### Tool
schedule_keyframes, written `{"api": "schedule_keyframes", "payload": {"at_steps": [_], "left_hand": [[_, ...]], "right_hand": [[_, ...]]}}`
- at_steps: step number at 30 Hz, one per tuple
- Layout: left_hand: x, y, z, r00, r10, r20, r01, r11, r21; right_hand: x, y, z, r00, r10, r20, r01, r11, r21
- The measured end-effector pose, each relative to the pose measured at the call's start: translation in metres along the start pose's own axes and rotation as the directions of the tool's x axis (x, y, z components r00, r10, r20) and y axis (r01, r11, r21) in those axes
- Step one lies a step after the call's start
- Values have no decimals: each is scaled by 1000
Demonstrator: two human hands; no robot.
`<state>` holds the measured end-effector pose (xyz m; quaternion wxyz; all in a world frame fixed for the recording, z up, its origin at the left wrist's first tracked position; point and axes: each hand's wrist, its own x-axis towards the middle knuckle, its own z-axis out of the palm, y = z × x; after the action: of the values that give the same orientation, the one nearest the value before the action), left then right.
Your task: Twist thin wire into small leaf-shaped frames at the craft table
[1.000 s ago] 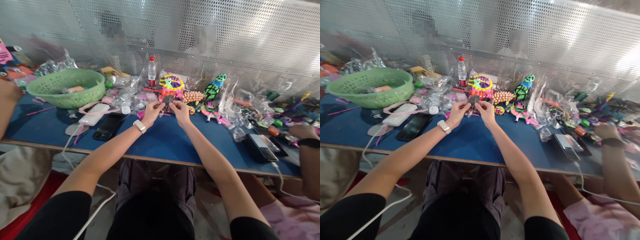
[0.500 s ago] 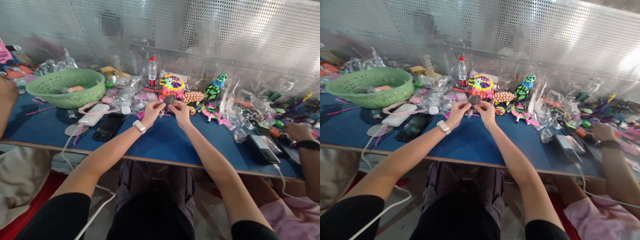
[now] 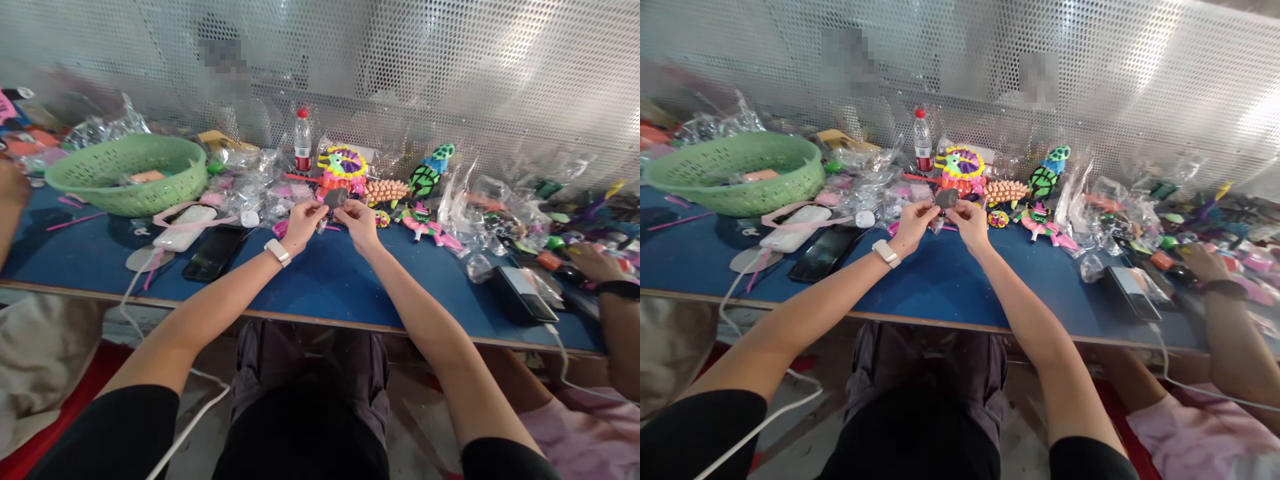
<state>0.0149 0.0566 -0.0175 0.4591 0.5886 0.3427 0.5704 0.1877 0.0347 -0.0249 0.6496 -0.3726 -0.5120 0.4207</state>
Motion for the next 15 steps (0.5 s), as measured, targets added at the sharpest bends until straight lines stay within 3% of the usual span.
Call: {"api": "schedule_keyframes", "payload": {"at_steps": [15], "left_hand": [[-2, 3, 1, 997, -82, 6, 83, 990, -116]], "right_hand": [[-1, 3, -1, 1000, -11, -11, 11, 1000, -25]]}}
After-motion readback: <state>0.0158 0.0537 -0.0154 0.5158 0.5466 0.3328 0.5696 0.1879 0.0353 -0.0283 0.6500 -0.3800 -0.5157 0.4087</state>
